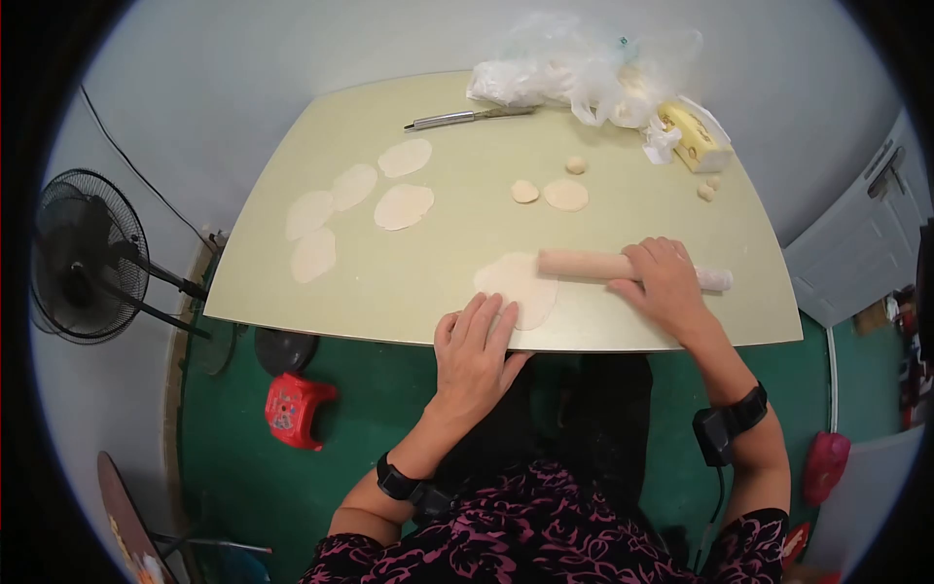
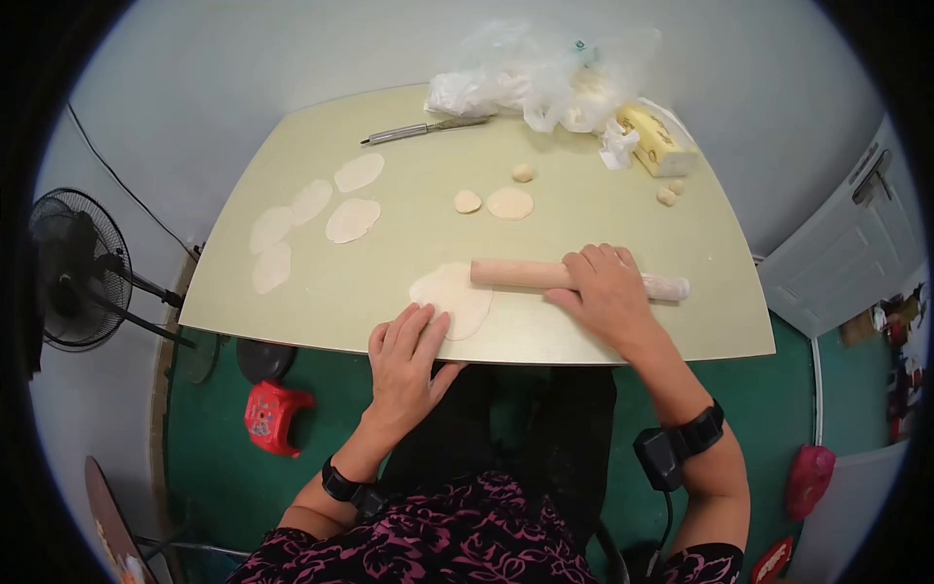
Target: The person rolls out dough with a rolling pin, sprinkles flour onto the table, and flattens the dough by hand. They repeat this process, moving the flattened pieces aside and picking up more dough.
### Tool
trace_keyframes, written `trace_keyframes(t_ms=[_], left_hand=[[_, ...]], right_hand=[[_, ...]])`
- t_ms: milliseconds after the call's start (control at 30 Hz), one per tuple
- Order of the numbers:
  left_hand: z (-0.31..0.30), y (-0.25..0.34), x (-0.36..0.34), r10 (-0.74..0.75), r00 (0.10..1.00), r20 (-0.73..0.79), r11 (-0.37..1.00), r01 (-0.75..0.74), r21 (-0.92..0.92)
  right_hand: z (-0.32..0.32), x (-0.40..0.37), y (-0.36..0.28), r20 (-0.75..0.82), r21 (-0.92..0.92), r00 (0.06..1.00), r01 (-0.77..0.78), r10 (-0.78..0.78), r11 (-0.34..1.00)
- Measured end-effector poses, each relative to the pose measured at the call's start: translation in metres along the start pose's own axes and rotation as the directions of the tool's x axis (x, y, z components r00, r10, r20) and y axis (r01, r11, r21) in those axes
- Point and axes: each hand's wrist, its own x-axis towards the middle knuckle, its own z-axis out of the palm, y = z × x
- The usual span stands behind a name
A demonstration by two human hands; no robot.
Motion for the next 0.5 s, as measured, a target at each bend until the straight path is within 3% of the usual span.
trace_keyframes(t_ms=[200, 300, 400, 500], left_hand=[[0.002, -0.005, -0.004, 0.023, 0.999, -0.046, 0.997, -0.026, -0.069], [0.001, -0.006, -0.004, 0.026, 0.998, -0.049, 0.996, -0.030, -0.083], [0.004, -0.009, -0.008, 0.038, 0.997, -0.063, 0.995, -0.044, -0.092], [0.000, -0.008, -0.003, 0.042, 0.997, -0.062, 0.994, -0.047, -0.097]], right_hand=[[-0.001, 0.021, -0.020, -0.080, 0.114, 0.996, 0.059, -0.050, 0.992], [0.010, 0.033, -0.056, 0.051, 0.204, 0.988, 0.131, -0.144, 0.970], [0.025, 0.047, -0.061, -0.093, -0.044, 0.990, 0.103, -0.107, 0.994], [0.035, 0.062, -0.048, 0.095, 0.018, 0.993, -0.076, 0.074, 0.997]])
